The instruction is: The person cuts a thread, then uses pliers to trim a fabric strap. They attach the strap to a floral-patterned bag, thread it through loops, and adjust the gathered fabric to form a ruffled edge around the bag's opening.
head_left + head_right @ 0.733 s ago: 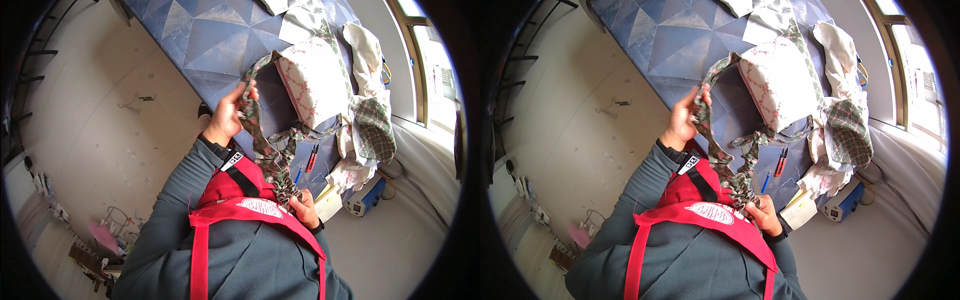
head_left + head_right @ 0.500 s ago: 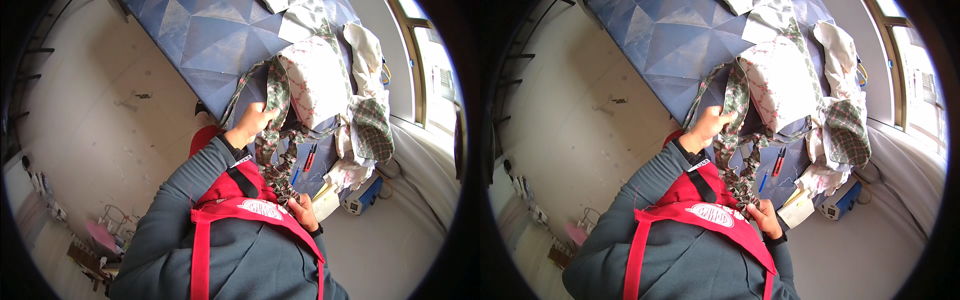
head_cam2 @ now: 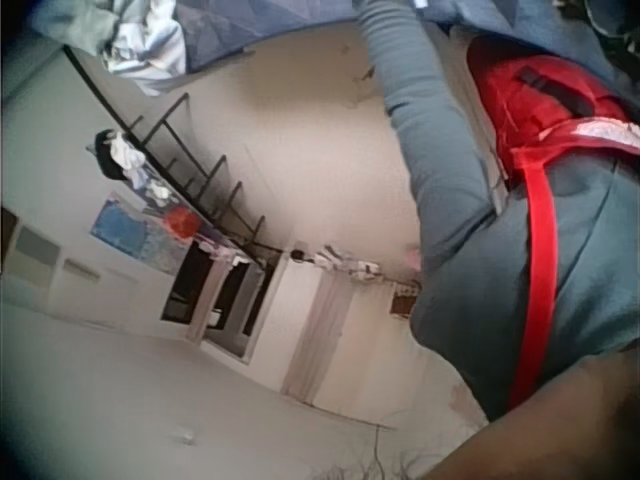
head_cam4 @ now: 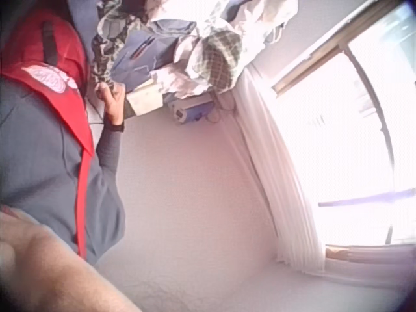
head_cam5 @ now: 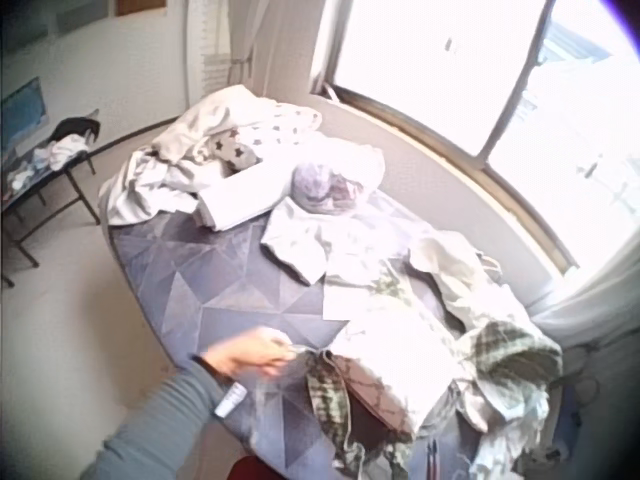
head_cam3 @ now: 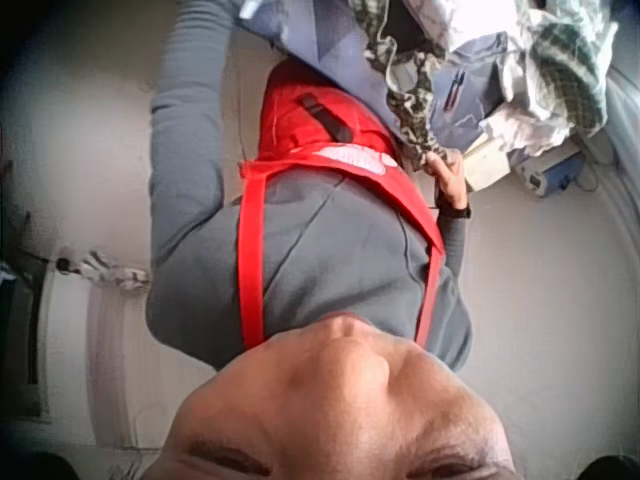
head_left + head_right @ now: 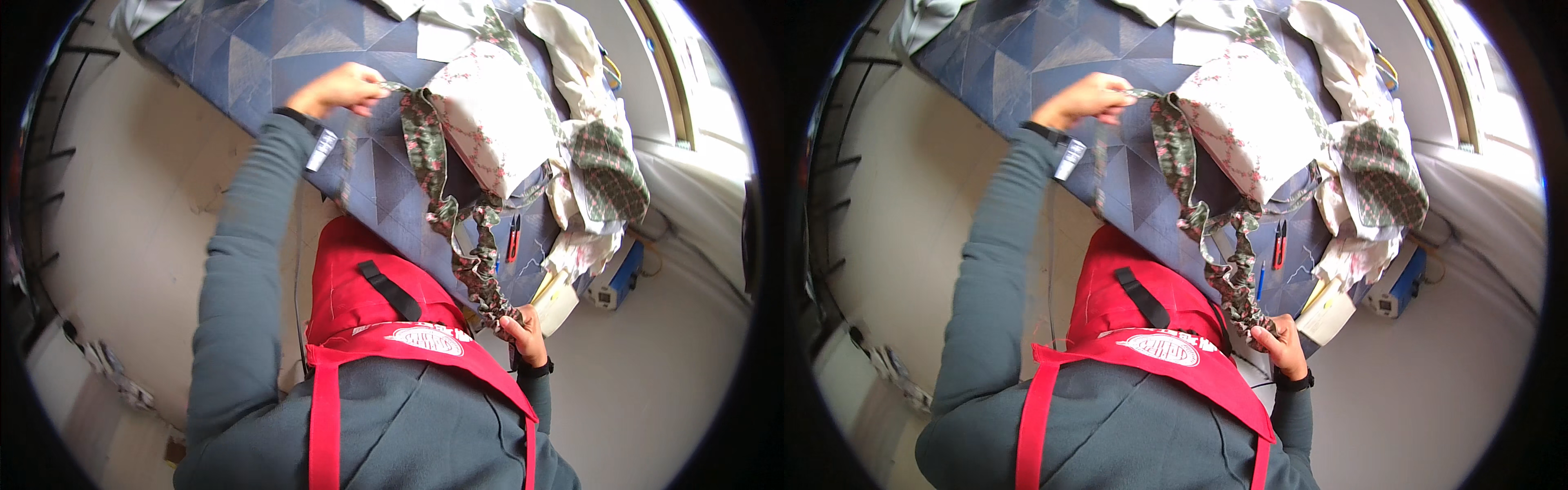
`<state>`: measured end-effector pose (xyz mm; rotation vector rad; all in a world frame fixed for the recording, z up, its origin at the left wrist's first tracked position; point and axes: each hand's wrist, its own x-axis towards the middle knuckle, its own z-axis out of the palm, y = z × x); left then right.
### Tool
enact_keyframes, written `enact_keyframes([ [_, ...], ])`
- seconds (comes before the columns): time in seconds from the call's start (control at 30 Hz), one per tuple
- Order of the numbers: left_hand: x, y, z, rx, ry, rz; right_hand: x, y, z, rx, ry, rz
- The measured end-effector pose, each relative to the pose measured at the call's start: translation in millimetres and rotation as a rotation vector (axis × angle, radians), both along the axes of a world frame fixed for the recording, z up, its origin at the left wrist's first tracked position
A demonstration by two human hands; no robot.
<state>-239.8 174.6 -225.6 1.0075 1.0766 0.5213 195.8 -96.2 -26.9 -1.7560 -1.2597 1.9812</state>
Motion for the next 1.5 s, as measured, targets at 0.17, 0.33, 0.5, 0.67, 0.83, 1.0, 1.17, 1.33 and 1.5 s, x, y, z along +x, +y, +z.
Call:
enact_keyframes([
  [0.17,-138.7,85.6,68.2,0.473,0.597,-0.146,-13.5,-15.5,-13.1,0.170,-0.239,0.163],
  [0.33,-172.1,169.9,123.0,0.636,0.772,0.063,-50.2,-30.6,-30.1,0.217,-0.298,0.179],
  [0.5,-135.0,188.9,99.3,1.211,1.242,0.022,-84.7,-29.7,-36.6,0.261,-0.215,0.066],
  [0.67,-81.6,61.5,54.2,0.519,0.592,0.065,-109.7,-15.6,-27.6,0.233,-0.106,-0.001],
  [0.83,31.7,-116.3,4.3,-0.593,0.085,-0.267,-114.6,-4.8,-7.3,0.169,0.099,-0.118],
  [1.0,96.7,-156.2,-12.5,-0.784,-1.041,0.200,-102.4,-12.1,-0.4,0.336,0.265,0.067],
  [1.17,60.6,-110.9,-4.0,-0.471,-0.882,0.464,-82.6,4.2,-2.5,0.461,0.061,0.330],
  [1.33,20.5,-62.0,25.5,0.541,0.787,-0.056,-63.8,33.6,20.9,0.689,-0.047,0.407],
  [1.5,52.4,21.0,34.7,1.226,0.691,-0.316,-120.0,1.5,22.6,0.490,-0.011,0.276],
])
